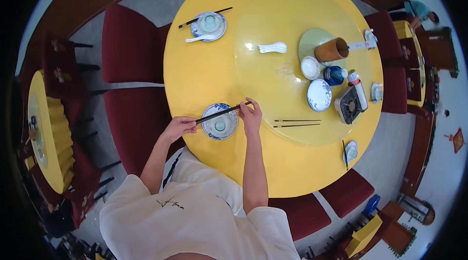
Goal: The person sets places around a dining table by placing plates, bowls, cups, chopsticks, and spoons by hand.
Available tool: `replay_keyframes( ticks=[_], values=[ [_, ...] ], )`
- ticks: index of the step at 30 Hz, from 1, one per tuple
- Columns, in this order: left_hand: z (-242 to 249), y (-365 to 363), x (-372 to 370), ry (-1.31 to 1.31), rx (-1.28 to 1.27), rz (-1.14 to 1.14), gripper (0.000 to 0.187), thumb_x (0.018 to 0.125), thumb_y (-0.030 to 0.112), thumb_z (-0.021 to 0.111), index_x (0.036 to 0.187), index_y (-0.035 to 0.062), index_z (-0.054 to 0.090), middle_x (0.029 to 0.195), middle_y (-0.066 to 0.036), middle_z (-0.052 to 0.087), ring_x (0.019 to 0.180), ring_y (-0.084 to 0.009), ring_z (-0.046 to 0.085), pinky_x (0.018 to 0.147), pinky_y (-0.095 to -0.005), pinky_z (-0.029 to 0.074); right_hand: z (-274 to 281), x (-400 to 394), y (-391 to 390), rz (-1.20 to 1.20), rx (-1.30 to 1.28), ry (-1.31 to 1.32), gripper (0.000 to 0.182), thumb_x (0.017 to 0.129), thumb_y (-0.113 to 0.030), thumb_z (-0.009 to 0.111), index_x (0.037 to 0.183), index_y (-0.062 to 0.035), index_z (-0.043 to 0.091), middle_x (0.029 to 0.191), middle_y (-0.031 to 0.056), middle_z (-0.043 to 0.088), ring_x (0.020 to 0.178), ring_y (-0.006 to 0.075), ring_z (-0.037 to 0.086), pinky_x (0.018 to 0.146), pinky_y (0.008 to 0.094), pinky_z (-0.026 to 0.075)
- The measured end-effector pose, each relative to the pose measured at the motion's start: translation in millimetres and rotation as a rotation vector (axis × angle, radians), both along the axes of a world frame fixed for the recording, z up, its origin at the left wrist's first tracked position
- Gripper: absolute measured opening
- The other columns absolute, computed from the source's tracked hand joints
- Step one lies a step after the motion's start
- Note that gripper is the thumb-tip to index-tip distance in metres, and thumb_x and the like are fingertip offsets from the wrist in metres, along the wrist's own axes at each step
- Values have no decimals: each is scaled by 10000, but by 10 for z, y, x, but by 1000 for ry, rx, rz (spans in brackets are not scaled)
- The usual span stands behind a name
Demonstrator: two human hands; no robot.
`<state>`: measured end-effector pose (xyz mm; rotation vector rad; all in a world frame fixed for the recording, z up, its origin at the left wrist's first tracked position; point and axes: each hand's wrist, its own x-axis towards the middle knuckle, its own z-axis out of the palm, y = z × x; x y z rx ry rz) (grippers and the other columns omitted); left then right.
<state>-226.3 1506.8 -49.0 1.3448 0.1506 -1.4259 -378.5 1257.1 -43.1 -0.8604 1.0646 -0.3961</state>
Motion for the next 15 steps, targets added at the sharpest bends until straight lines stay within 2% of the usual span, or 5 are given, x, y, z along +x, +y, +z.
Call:
replay_keyframes(
  ticks=[7,10,15],
  values=[
    [-379,122,-129,-71,0,185,271,904,66,632,1129,-83,606,978,-145,658,823,-198,677,765,-286,584,-400,175,-50,40,-54,11,257,910,-64,619,1145,11,548,913,118,668,759,154,641,657,279,549],
    [-531,102,-193,-144,12,221,267,904,65,632,1123,-85,608,992,-146,658,835,-188,677,764,-276,584,-464,230,-122,48,-7,38,235,909,-72,624,1116,21,564,928,106,652,810,158,636,697,280,557],
    [-761,171,-242,-263,27,205,255,898,65,641,1106,-80,620,968,-132,667,809,-167,676,744,-272,580,-541,265,-76,31,155,121,132,911,-112,635,976,-1,606,899,84,650,731,122,601,605,252,501]
  ],
)
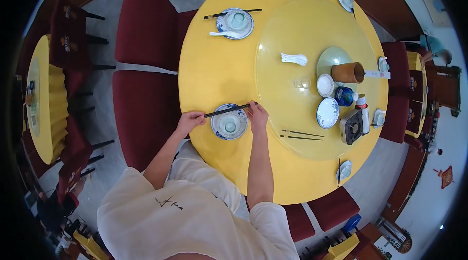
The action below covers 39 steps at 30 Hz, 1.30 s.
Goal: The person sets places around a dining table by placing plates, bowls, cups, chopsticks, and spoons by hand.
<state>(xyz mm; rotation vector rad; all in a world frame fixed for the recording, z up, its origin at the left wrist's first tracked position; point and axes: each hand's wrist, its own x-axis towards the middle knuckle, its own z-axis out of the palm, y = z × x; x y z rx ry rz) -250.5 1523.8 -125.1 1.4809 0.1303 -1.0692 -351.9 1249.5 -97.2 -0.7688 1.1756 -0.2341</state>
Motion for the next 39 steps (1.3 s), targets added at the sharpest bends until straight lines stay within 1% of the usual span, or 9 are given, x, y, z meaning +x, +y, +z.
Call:
replay_keyframes(
  ticks=[1,4,7,10,17,23,25,30,39],
  values=[
    [-30,18,-7,-12,17,-14,250,896,66,643,1100,-77,624,959,-128,669,800,-165,676,737,-270,579,-22,-14,15,0,20,40,124,911,-124,638,952,-10,611,882,79,649,702,113,591,578,247,483],
    [-107,39,-29,-33,-5,-20,238,893,71,649,1085,-67,632,936,-114,672,781,-159,675,710,-267,575,-294,-150,-14,62,41,-55,145,902,-172,664,905,-35,616,814,50,642,569,93,529,465,229,395],
    [-48,14,-21,-9,-2,-24,235,890,75,653,1084,-56,630,920,-107,670,768,-160,675,690,-271,577,-283,-165,-35,84,3,174,187,884,-217,693,877,-44,624,762,32,629,474,82,463,393,221,335],
    [6,-17,-20,49,5,-31,253,890,79,655,1106,-48,614,907,-106,665,759,-167,675,674,-278,580,-209,-144,-56,119,-1,188,239,868,-257,713,860,-35,624,771,32,636,448,74,433,361,211,300],
    [-35,17,-77,112,-10,-36,282,918,90,623,1170,-28,574,957,-107,657,784,-185,673,683,-293,580,-132,-183,-66,112,-3,208,319,861,-289,716,947,8,636,836,64,656,463,74,444,401,218,360],
    [-3,-12,-40,51,63,-95,281,911,104,634,1149,-36,583,948,-113,660,780,-179,676,649,-287,584,-24,-412,-51,150,-103,223,393,868,-288,698,1034,60,621,903,112,660,494,95,489,459,235,423],
    [69,-29,8,-70,127,-164,264,889,123,656,1084,-51,621,879,-116,668,714,-164,678,618,-280,585,28,-514,-32,155,-113,229,399,870,-287,693,1044,65,617,915,119,659,507,100,501,470,238,431],
    [37,-33,162,-200,210,-382,220,901,109,627,1051,-51,638,828,-107,669,683,-145,669,615,-273,578,61,-693,21,129,-90,232,374,879,-287,679,1038,47,626,915,103,660,540,102,525,491,240,446],
    [4,-72,77,-87,81,-368,237,921,131,612,1069,-53,627,822,-87,658,652,-140,649,590,-259,561,-43,-702,94,89,-63,178,319,880,-275,671,1010,16,651,878,77,658,554,102,533,513,242,458]
  ],
)
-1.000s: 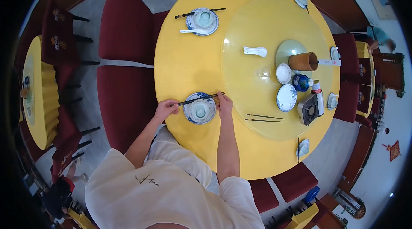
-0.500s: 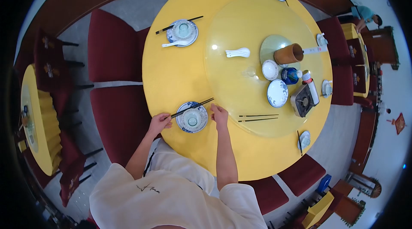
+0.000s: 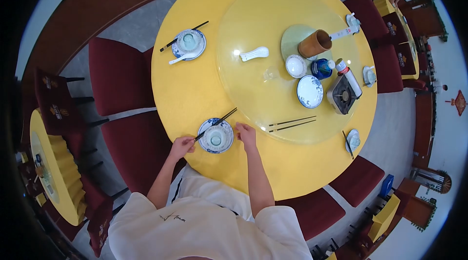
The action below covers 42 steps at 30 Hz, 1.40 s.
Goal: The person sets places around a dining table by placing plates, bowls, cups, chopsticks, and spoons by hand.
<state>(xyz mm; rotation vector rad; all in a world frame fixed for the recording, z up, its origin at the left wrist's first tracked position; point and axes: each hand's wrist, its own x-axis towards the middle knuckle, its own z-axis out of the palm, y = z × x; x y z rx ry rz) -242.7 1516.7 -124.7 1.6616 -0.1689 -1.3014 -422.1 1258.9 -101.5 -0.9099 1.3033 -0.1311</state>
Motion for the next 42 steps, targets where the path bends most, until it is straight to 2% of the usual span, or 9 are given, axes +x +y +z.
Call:
replay_keyframes(
  ticks=[7,16,25,34,38,41,42],
  values=[
    [15,28,-31,46,53,26,273,918,140,621,1119,-44,608,835,-83,650,650,-144,649,588,-268,566,2,298,-19,32,-69,-4,334,862,-301,694,990,5,657,796,44,639,511,85,502,477,236,442],
    [-44,100,-29,25,55,19,254,920,128,614,1115,-34,617,829,-84,649,635,-142,642,589,-266,563,-170,542,-127,34,-122,21,270,857,-274,704,923,-15,671,612,-20,521,465,62,428,419,225,351],
    [-24,89,-128,33,33,22,239,930,161,622,1071,-31,629,814,-59,644,651,-128,633,604,-263,551,-217,565,-132,43,-126,-39,200,861,-213,700,904,-20,674,620,-30,516,497,57,437,459,220,382],
    [8,93,-56,-55,67,-140,263,932,199,620,1029,-43,649,768,-54,644,625,-110,607,597,-251,535,-291,535,-124,0,-109,-40,217,845,-217,714,918,-15,682,628,-28,525,505,61,454,464,219,394],
    [230,57,-52,-89,132,-101,246,911,186,618,983,-46,661,706,-47,635,594,-105,599,574,-242,496,-422,510,-82,9,-246,42,255,823,-240,728,898,0,689,640,-9,554,507,72,471,460,236,395],
    [204,91,-13,-232,142,-122,242,885,193,643,959,-35,674,714,-72,654,614,-135,622,596,-274,508,-454,495,-35,40,-328,69,274,808,-255,734,887,5,698,648,6,581,521,82,497,472,247,405],
    [222,102,18,-375,148,-139,234,877,189,646,951,-31,678,722,-87,659,625,-150,629,603,-287,512,-460,501,-48,23,-319,61,279,803,-260,734,883,6,701,650,10,589,530,86,507,480,251,411]
  ],
)
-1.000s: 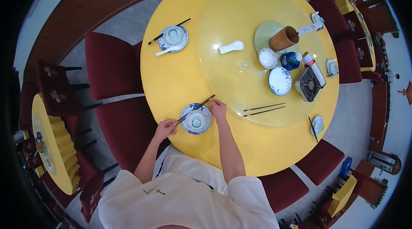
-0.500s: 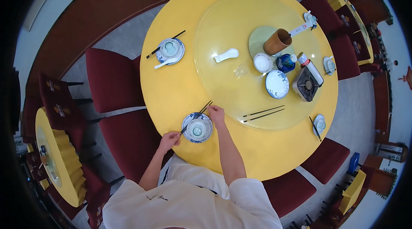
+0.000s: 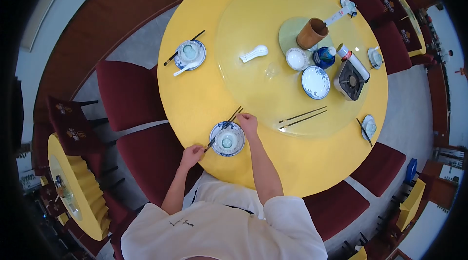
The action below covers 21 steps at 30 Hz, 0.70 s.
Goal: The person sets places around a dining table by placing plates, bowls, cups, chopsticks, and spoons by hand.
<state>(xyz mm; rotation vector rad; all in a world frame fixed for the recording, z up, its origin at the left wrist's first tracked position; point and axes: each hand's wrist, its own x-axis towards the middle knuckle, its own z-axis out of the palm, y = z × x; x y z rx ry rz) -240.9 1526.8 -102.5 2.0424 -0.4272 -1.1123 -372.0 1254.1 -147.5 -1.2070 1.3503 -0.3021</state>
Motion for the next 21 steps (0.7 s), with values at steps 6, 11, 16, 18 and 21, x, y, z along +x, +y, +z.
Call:
replay_keyframes(
  ticks=[6,11,16,18,21],
  values=[
    [199,-547,398,-488,-102,-64,191,821,165,682,891,-12,687,802,-164,665,715,-269,646,663,-349,521,131,-203,84,-51,-41,100,315,773,-284,719,886,10,718,796,90,708,744,157,644,707,298,507],
    [343,-2043,688,-551,-392,-206,216,805,156,694,949,-3,667,903,-172,651,832,-305,626,755,-379,507,219,-759,237,-60,1,40,238,837,-231,687,896,-1,690,699,25,637,593,93,562,544,245,446],
    [191,-3545,899,-656,-404,-307,265,815,152,678,1036,7,658,1015,-176,623,976,-323,578,871,-401,477,401,-1307,454,-55,25,55,189,871,-193,651,933,-17,679,736,19,645,610,91,578,545,240,460],
    [151,-3960,916,-698,-334,-329,286,821,166,680,1063,16,656,1045,-167,606,1012,-321,559,887,-402,476,462,-1474,537,-81,56,79,195,876,-192,644,960,-19,674,764,21,652,633,92,587,559,243,468],
    [62,-4300,948,-746,-202,-387,335,837,233,688,1113,46,652,1097,-133,569,1071,-309,523,905,-402,481,521,-1621,697,-149,119,96,204,883,-192,637,984,-18,670,803,27,660,662,94,595,586,242,480]
  ],
)
